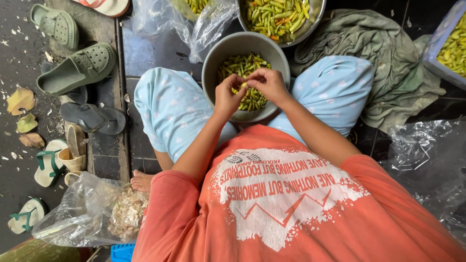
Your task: The person is manually removing the stems from green chilies and placing the cleaned chilies into a bowl.
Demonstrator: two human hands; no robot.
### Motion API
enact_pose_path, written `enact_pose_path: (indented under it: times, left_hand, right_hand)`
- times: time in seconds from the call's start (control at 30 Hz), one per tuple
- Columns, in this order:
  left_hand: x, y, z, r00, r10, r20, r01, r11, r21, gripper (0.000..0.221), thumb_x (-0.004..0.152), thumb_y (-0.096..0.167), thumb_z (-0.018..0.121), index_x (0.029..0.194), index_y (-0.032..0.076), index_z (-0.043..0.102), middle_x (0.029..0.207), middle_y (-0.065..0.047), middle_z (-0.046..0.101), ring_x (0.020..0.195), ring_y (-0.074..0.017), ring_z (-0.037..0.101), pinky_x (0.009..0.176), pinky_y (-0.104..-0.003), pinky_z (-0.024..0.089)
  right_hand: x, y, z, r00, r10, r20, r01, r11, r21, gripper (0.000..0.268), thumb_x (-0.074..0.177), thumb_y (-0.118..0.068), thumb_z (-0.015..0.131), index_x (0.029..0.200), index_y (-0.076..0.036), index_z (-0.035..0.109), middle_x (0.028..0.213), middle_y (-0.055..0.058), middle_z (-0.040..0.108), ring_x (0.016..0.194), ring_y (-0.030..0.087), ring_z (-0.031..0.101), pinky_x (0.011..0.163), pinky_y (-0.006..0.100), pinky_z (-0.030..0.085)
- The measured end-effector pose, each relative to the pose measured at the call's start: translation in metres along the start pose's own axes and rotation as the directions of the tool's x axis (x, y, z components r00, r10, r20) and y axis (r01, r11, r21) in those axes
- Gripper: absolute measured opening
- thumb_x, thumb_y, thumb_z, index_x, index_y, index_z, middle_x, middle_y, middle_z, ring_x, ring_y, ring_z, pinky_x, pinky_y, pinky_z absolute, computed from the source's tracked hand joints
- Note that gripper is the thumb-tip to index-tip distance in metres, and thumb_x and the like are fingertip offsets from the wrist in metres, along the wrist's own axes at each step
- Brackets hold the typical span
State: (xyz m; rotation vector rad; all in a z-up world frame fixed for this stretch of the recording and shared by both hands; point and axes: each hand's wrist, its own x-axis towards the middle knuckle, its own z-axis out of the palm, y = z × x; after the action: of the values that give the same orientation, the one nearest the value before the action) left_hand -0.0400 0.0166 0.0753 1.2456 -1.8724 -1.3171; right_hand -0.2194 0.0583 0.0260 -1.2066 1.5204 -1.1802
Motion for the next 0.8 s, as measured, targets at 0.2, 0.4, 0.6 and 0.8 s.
enact_pose_path:
  times: [0.2,0.4,0.6,0.8]
  left_hand:
    - [0.017,0.012,-0.018,0.994,-0.023,0.104,0.049,0.966,-0.252,0.014,0.091,0.009,0.079,0.101,0.013,0.071,0.087,-0.006,0.078,0.083,-0.0121,0.070,0.067,-0.024,0.053]
    - [0.020,0.001,-0.033,0.914,-0.033,0.404,0.243,0.842,-0.482,0.018,0.089,-0.001,0.075,0.107,0.003,0.071,0.089,-0.007,0.076,0.084,-0.0087,0.067,0.078,-0.022,0.057]
    - [0.012,-0.051,-0.020,0.937,-0.269,0.223,0.347,0.641,-0.685,0.020,0.104,0.011,0.054,0.123,0.007,0.060,0.094,-0.005,0.070,0.082,-0.0129,0.072,0.072,-0.022,0.061]
    - [0.002,-0.073,0.004,0.895,-0.438,0.089,0.366,0.602,-0.709,0.019,0.095,0.014,0.069,0.110,0.006,0.059,0.092,-0.005,0.068,0.076,-0.0097,0.069,0.066,-0.019,0.060]
  right_hand:
    - [0.023,-0.014,-0.005,0.995,0.033,0.097,-0.056,0.969,0.240,0.016,0.100,-0.020,0.080,0.090,-0.008,0.075,0.070,-0.001,0.065,0.070,0.002,0.053,0.065,0.018,0.046]
    - [0.017,-0.009,-0.003,0.939,0.130,0.318,-0.297,0.773,0.561,0.022,0.102,-0.023,0.071,0.090,-0.005,0.066,0.073,0.003,0.063,0.070,0.006,0.055,0.066,0.017,0.045]
    - [0.020,-0.040,-0.016,0.918,-0.144,0.370,0.332,0.789,-0.517,0.044,0.082,0.018,0.067,0.118,-0.005,0.076,0.113,0.018,0.061,0.107,0.040,0.063,0.087,0.050,0.056]
    - [0.036,0.009,0.000,0.936,-0.230,0.267,0.319,0.874,-0.366,0.006,0.091,-0.006,0.082,0.093,-0.009,0.078,0.081,0.007,0.067,0.069,0.025,0.066,0.066,0.037,0.055]
